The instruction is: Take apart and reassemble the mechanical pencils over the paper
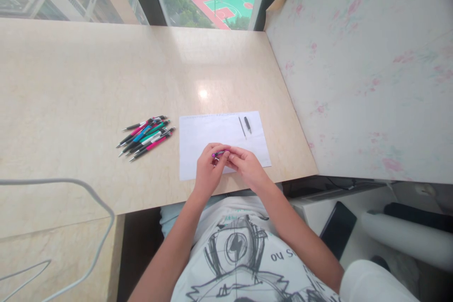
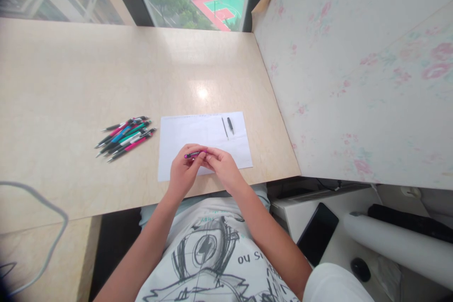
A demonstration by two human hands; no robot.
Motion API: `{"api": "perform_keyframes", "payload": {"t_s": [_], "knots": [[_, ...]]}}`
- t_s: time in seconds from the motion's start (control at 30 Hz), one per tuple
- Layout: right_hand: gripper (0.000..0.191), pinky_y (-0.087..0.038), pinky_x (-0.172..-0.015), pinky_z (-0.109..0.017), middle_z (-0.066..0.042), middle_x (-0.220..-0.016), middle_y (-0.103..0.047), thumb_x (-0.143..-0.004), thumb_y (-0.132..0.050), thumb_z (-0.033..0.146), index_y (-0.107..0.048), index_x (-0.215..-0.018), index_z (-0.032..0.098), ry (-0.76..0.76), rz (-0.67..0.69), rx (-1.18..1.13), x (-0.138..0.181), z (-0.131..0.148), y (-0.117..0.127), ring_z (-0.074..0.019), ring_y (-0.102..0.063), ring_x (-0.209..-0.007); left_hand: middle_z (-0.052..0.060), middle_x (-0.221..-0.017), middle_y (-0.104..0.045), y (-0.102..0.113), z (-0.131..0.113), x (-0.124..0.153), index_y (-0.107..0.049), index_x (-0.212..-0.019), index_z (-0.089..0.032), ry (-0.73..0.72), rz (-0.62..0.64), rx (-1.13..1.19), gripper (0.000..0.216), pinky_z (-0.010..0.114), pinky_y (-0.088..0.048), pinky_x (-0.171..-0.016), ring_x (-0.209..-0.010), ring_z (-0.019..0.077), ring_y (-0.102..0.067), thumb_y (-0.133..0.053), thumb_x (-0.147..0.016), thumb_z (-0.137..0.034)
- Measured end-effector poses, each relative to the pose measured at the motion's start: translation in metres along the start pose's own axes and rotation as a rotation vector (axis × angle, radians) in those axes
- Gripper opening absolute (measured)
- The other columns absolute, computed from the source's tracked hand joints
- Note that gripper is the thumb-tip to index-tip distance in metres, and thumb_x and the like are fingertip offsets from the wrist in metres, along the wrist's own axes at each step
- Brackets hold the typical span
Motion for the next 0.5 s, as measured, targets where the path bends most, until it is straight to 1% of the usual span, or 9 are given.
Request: {"api": "perform_keyframes", "payload": {"t_s": [0.07,0.13,0.2,0.33,0.43,0.5], "knots": [[0.029,-0.049,-0.106,-0.043,-0.004,-0.109,-0.076,-0.082,-0.074,0.036,-0.076,-0.107,0.022,0.008,0.008,0.067,0.001,0.001,-0.001,-0.0211,-0.07,-0.106,0.006,-0.097,-0.068,0.001,0.003,0.001,-0.078,-0.093,-0.024,0.036,-0.014,0.041,0.012,0.026,-0.048,-0.067,-0.087,0.0194,-0.062,-0.071,-0.085,-0.028],[0.032,-0.049,-0.107,-0.044,-0.005,-0.11,-0.076,-0.081,-0.075,0.038,-0.076,-0.108,0.021,0.005,-0.001,0.083,0.002,-0.001,0.001,-0.0217,-0.069,-0.109,0.006,-0.097,-0.069,0.002,0.005,0.002,-0.077,-0.094,-0.023,0.055,-0.032,0.049,0.013,0.025,-0.048,-0.067,-0.085,0.0185,-0.062,-0.073,-0.083,-0.028],[0.034,-0.051,-0.104,-0.043,-0.006,-0.108,-0.077,-0.079,-0.077,0.039,-0.076,-0.107,0.02,-0.007,-0.038,0.064,0.001,-0.005,0.006,-0.0212,-0.07,-0.103,0.006,-0.097,-0.071,0.003,0.006,0.003,-0.078,-0.094,-0.023,0.063,-0.051,0.044,0.014,0.026,-0.048,-0.068,-0.082,0.0177,-0.063,-0.076,-0.081,-0.027],[0.033,-0.057,-0.087,-0.036,-0.005,-0.097,-0.078,-0.075,-0.08,0.039,-0.076,-0.103,0.021,-0.015,-0.127,0.066,-0.001,-0.012,0.013,-0.0174,-0.072,-0.085,0.005,-0.094,-0.073,0.004,0.008,0.004,-0.077,-0.095,-0.021,0.103,-0.074,0.042,0.017,0.026,-0.047,-0.069,-0.077,0.0161,-0.063,-0.077,-0.08,-0.029],[0.029,-0.056,-0.074,-0.03,-0.004,-0.087,-0.077,-0.077,-0.076,0.04,-0.076,-0.1,0.021,0.007,-0.14,0.133,-0.001,-0.009,0.011,-0.0163,-0.071,-0.08,0.005,-0.088,-0.074,0.004,0.009,0.004,-0.077,-0.092,-0.019,0.154,-0.114,0.083,0.018,0.025,-0.046,-0.065,-0.07,0.0139,-0.061,-0.079,-0.078,-0.03],[0.028,-0.055,-0.069,-0.028,-0.003,-0.08,-0.076,-0.079,-0.074,0.041,-0.076,-0.098,0.021,0.02,-0.145,0.187,0.0,-0.005,0.008,-0.0157,-0.07,-0.076,0.004,-0.087,-0.074,0.004,0.009,0.004,-0.077,-0.091,-0.019,0.175,-0.131,0.103,0.019,0.025,-0.046,-0.065,-0.07,0.0136,-0.061,-0.08,-0.077,-0.031]]}}
Point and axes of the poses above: each hand's wrist, its own x-axis away from the middle knuckle, its own y-axis out of the back of the hand, z = x × y, the point moved 1 cm from there along -x, towards the middle knuckle
